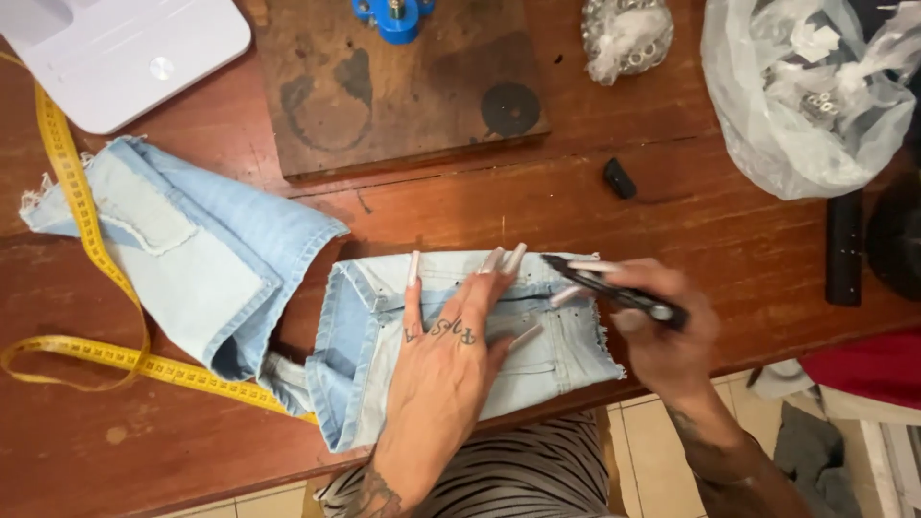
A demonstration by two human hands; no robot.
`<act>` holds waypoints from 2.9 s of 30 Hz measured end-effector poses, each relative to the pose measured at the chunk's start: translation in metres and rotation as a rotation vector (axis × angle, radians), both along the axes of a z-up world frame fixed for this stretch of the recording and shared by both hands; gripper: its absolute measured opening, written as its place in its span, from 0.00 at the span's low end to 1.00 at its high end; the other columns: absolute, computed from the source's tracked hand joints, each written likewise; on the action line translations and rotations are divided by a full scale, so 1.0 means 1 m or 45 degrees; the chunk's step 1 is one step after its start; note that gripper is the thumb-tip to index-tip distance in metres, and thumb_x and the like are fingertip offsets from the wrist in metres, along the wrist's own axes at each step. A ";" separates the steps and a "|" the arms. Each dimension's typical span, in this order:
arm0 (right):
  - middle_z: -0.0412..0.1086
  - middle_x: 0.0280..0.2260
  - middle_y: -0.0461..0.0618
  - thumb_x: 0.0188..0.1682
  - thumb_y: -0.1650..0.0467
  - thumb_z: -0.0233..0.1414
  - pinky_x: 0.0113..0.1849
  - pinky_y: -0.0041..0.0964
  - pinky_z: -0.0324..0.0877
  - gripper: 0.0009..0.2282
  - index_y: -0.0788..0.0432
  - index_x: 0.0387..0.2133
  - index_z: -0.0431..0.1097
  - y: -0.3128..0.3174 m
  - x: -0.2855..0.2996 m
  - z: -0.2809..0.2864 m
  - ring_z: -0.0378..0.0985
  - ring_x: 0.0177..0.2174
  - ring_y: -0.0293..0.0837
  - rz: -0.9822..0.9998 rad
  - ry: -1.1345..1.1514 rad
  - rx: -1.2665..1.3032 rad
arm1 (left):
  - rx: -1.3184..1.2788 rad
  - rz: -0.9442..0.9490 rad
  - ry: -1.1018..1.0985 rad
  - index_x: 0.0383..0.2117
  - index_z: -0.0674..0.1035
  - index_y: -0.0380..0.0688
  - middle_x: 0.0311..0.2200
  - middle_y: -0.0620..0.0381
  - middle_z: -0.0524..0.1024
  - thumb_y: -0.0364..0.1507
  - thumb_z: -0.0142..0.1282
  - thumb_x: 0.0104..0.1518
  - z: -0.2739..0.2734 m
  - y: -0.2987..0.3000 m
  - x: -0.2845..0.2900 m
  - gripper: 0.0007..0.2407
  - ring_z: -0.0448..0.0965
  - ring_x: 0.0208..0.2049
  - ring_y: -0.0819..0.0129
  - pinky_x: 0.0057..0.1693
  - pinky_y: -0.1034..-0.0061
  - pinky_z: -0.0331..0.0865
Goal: Measuring and marking denim shorts for alterations using a measuring tape and a marker on a workbench.
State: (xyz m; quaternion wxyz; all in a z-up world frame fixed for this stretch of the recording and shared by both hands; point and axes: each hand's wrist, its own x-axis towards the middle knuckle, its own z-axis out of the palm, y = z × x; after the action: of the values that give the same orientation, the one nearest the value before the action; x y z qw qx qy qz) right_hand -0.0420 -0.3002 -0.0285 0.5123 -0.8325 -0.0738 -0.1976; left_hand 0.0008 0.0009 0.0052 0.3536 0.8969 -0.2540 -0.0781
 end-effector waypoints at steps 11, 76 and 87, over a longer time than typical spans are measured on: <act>0.87 0.45 0.51 0.67 0.66 0.62 0.39 0.34 0.79 0.08 0.59 0.46 0.83 0.008 0.008 0.000 0.88 0.37 0.42 -0.132 0.130 -0.126 | -0.021 0.084 -0.125 0.86 0.57 0.43 0.76 0.71 0.82 0.33 0.69 0.72 0.001 0.000 -0.003 0.39 0.84 0.72 0.67 0.85 0.26 0.44; 0.89 0.60 0.50 0.62 0.70 0.74 0.56 0.40 0.86 0.19 0.61 0.65 0.84 0.026 0.019 0.001 0.92 0.59 0.45 0.176 -0.119 -0.908 | 0.133 0.207 -0.125 0.90 0.49 0.49 0.75 0.75 0.85 0.51 0.84 0.53 0.010 0.143 0.029 0.61 0.77 0.77 0.57 0.87 0.29 0.30; 0.81 0.70 0.45 0.58 0.61 0.73 0.64 0.43 0.85 0.31 0.57 0.74 0.75 0.019 0.023 0.019 0.87 0.68 0.46 0.392 0.006 -0.783 | 0.266 0.199 -0.076 0.92 0.47 0.51 0.75 0.79 0.82 0.54 0.84 0.47 0.007 0.143 0.034 0.67 0.82 0.69 0.54 0.84 0.26 0.35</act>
State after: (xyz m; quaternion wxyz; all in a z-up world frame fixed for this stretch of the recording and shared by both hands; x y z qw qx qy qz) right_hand -0.0189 -0.2812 -0.0095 0.2613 -0.9275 -0.2536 -0.0844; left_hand 0.0345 0.1442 0.0119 0.2554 0.9478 -0.1845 -0.0495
